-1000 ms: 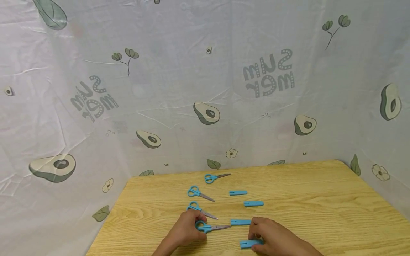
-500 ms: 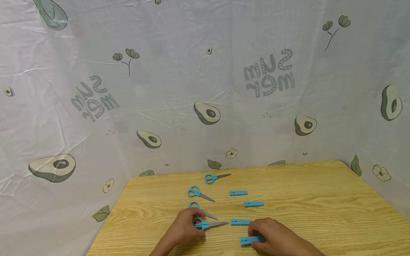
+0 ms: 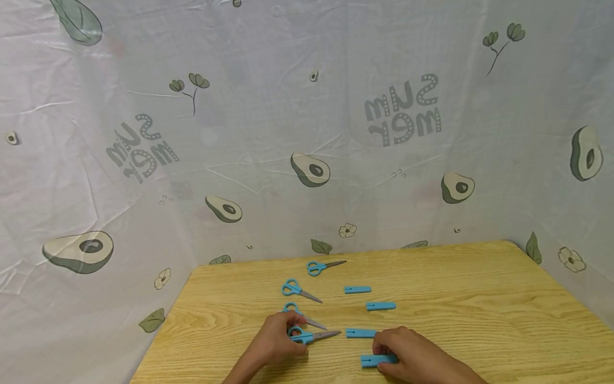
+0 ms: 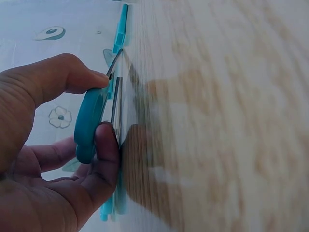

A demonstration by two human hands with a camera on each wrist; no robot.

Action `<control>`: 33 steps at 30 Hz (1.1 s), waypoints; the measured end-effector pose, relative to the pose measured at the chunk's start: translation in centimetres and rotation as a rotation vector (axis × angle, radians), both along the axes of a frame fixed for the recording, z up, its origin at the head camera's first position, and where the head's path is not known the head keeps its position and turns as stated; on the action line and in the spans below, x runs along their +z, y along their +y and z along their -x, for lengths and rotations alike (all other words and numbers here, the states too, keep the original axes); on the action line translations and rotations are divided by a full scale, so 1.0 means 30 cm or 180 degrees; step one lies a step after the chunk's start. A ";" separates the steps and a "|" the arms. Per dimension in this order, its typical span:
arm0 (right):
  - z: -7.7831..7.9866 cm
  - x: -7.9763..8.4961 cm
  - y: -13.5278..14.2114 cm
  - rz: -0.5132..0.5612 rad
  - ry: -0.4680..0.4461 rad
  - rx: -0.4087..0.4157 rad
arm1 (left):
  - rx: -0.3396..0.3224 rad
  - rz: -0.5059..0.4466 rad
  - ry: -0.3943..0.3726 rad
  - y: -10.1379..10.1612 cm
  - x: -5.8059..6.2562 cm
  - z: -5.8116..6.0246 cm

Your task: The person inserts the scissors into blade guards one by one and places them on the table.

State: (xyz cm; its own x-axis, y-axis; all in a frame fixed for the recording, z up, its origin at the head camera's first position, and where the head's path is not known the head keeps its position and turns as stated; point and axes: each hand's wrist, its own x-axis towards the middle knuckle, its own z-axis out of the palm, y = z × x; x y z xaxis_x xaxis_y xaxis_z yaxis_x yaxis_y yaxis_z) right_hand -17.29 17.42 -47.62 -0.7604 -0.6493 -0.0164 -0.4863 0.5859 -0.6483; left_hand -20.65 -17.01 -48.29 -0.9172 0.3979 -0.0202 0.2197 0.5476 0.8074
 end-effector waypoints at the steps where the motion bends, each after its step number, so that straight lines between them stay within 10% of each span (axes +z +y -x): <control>1: 0.000 0.000 0.000 0.0005 0.0011 0.0002 | 0.0002 -0.0003 0.0002 0.000 0.000 0.000; 20: 0.010 -0.004 0.018 0.0216 -0.0110 0.0036 | 0.0067 -0.0006 0.0031 -0.007 0.001 0.017; 33: 0.009 -0.005 0.032 0.0507 -0.0337 0.0020 | 0.0153 -0.0495 -0.0435 -0.012 -0.001 0.014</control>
State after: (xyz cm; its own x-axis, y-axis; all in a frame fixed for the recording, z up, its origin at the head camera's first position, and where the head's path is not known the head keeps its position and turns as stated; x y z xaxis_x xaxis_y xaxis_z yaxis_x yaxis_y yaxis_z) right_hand -17.57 18.39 -47.76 -0.7557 -0.6549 0.0072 -0.4137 0.4689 -0.7804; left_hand -21.08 -17.36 -48.32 -0.9282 0.3617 -0.0876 0.0788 0.4212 0.9035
